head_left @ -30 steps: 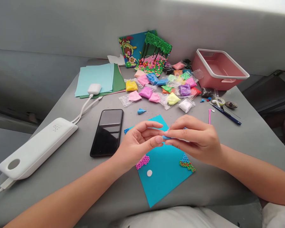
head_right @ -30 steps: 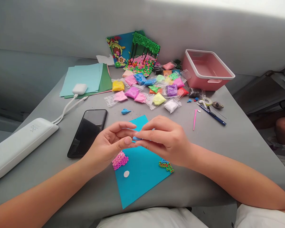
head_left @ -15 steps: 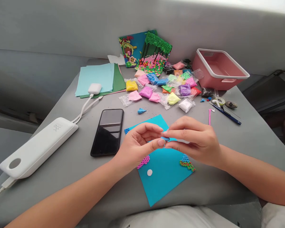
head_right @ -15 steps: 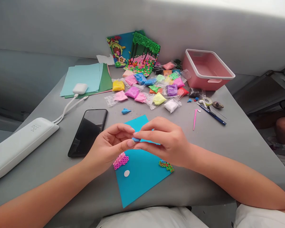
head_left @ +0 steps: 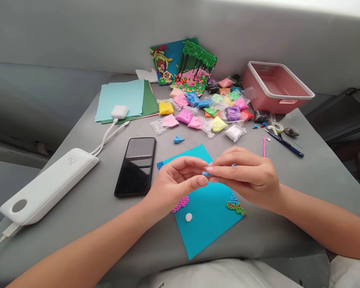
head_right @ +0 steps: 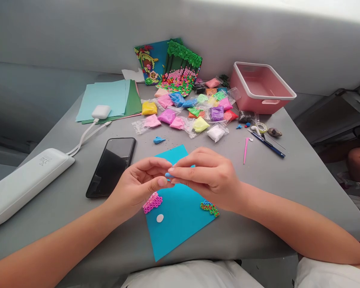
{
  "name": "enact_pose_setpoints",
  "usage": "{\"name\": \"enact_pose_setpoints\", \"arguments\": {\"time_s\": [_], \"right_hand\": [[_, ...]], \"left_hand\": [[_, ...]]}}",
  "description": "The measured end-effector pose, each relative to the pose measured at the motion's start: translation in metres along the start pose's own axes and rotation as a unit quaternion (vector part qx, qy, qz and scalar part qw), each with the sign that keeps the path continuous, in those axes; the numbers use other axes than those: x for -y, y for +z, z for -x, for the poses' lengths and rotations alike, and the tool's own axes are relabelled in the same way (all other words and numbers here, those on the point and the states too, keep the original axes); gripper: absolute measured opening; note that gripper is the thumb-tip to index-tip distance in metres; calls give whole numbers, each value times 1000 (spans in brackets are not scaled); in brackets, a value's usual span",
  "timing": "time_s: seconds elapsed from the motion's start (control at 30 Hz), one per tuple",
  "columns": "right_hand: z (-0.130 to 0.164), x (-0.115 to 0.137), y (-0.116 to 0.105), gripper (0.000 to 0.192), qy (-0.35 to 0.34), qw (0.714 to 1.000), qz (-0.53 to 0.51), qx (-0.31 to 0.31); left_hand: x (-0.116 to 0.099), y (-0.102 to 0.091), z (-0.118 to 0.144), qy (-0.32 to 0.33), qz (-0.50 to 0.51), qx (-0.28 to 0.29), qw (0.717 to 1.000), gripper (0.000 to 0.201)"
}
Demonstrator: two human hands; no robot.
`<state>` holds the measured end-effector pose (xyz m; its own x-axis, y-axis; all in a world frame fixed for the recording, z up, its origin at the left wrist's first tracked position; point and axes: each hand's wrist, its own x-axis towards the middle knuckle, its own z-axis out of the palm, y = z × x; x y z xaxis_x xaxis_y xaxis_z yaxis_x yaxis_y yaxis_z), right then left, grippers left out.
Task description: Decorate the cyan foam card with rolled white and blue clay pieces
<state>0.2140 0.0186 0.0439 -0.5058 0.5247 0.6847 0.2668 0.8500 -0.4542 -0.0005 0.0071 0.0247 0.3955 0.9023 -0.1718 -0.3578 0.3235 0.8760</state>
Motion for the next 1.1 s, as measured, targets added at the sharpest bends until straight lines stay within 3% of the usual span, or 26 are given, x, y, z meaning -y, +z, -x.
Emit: {"name": "enact_pose_setpoints", "arguments": {"time_s": [0.13, 0.27, 0.43, 0.73, 1.1], "right_hand": [[-1, 2, 0, 15, 4, 1000, 17, -11], [-2, 2, 0, 12, -33, 998, 55, -17], [-1, 3, -1, 15, -55, 996, 62, -21], [0, 5, 1, 17, -54, 997, 57, -19], [1, 3, 4, 12, -44, 997, 56, -34]], "left_hand": [[1, -1, 1, -3, -2, 3, 1000, 21], [2, -2, 0, -1, 20, 21, 1000, 33], [2, -2, 0, -2, 28, 36, 999, 19], [1, 3, 2, -33, 68, 10, 997, 20], [1, 4, 0, -19, 72, -5, 997, 13]]}}
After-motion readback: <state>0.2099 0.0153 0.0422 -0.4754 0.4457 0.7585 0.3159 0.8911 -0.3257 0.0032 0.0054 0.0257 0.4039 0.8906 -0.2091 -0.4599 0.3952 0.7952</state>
